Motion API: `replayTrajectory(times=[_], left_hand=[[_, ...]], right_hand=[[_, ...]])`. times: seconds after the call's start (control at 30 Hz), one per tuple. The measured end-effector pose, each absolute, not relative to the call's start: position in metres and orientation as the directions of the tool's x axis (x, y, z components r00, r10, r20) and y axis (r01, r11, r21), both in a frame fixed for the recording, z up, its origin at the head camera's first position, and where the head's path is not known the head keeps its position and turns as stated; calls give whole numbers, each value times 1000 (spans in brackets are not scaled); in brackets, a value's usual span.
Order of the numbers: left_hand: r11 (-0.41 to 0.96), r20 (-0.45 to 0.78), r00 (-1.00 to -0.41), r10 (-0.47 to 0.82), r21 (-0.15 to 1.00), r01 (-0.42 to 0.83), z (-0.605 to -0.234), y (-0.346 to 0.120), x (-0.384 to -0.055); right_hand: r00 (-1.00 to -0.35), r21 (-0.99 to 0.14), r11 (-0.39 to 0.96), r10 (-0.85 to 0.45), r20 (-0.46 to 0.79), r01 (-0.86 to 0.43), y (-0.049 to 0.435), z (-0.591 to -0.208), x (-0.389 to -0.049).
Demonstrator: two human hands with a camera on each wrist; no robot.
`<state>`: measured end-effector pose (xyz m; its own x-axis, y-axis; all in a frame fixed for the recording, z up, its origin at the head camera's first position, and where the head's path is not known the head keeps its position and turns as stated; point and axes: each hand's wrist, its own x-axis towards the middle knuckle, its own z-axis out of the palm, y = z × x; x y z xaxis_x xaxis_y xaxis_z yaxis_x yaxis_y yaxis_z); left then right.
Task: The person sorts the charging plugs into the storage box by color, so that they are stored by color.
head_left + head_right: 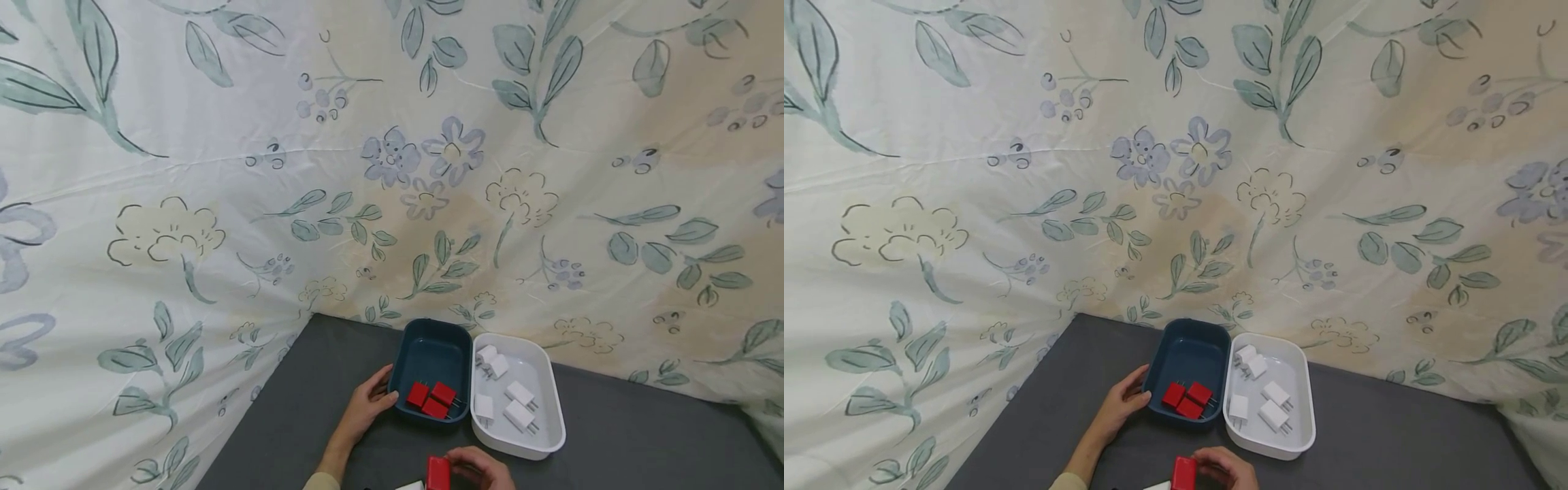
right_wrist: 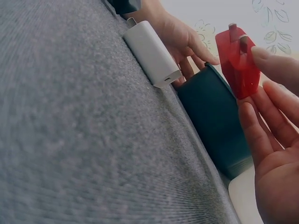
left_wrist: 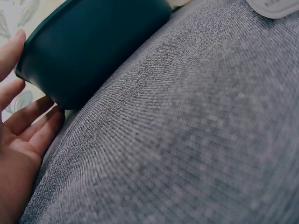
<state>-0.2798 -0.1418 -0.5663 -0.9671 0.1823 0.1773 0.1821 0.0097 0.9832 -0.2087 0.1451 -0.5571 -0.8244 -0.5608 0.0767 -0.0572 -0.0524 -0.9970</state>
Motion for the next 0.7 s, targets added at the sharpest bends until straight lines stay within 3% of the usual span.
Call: replayTrajectory(times=[0.4, 0.7], left_hand=[[23, 199, -965, 173, 978, 206, -565, -145, -280], [11, 209, -967, 146, 977, 213, -590, -144, -292]], right_hand=[[-895, -996, 26, -442, 61, -81, 132, -562, -207], [-919, -992, 81, -390, 54, -93, 127, -561, -207]])
